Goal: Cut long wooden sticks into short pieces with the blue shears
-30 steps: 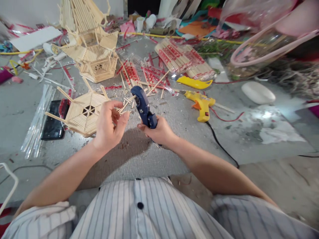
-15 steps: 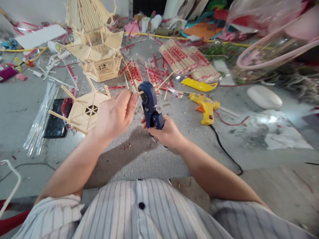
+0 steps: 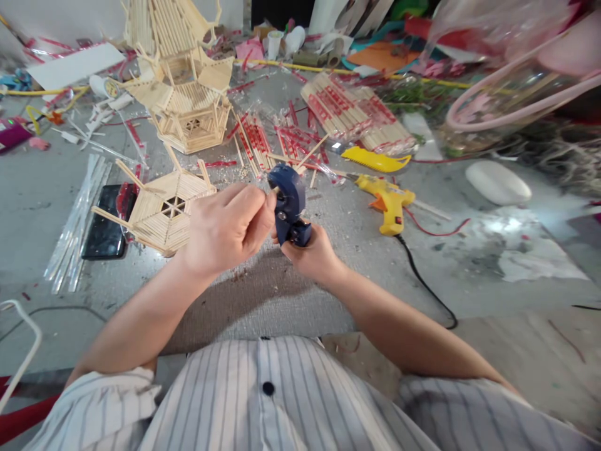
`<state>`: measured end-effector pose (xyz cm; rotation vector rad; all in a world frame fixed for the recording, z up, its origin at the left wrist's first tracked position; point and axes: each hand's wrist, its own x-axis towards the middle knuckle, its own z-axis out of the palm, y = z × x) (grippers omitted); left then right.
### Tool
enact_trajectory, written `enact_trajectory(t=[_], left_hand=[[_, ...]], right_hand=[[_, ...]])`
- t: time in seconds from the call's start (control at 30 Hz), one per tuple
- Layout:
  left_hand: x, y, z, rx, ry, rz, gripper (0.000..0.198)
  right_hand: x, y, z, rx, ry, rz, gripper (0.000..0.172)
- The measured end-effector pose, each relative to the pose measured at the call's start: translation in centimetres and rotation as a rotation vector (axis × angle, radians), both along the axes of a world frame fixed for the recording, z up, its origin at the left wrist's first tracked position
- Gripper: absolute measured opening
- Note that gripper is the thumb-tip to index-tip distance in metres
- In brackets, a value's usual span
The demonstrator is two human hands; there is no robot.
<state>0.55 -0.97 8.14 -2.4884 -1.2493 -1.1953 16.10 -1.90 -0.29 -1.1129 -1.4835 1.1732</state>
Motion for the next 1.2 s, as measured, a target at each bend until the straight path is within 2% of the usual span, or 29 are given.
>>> enact_trajectory(t=[0.17,0.37,0.5,0.67,0.77,0.93,1.1,1.2], left_hand=[[0.2,-0.5,0.1,-0.028,0.005,0.024,0.038],[0.1,-0.5,0.2,-0.013,-0.033,-0.023,0.037],[-0.3,0.3,0.0,-0.115,-0.105,-0.026,0.036],[-0.6,0.9,-0.2,-0.12,-0.107,-0.002,0.031],[-0.5,0.8,-0.2,-0.083,-0.085,-0.004,0.027],[-0.4,0.5,-0.4,-0.149,-0.117,-0.021,0.029],[-0.4,0.4,-0.4,-0.201,-0.183,-0.072,0.029],[-0.3,0.4,-0.4,-0.263,-0.225,-0.11,0.029]], right_hand=[[-0.2,0.1,-0.6,0.035,-0.03,-0.032,0.008],[-0.2,0.0,-0.5,0.022,-0.019,-0.052,0.011],[0.7,0.6,0.8,-0.12,0.032,0.111,0.032],[2.0,1.0,1.9,-0.2,0.013,0.296,0.043],[2.6,1.0,1.7,-0.14,0.01,0.364,0.043],[3.0,1.0,1.0,-0.014,0.101,0.628,0.055],[2.6,0.8,0.6,0.078,0.074,0.548,0.06],[2.4,0.7,0.3,0.121,0.174,0.509,0.069]])
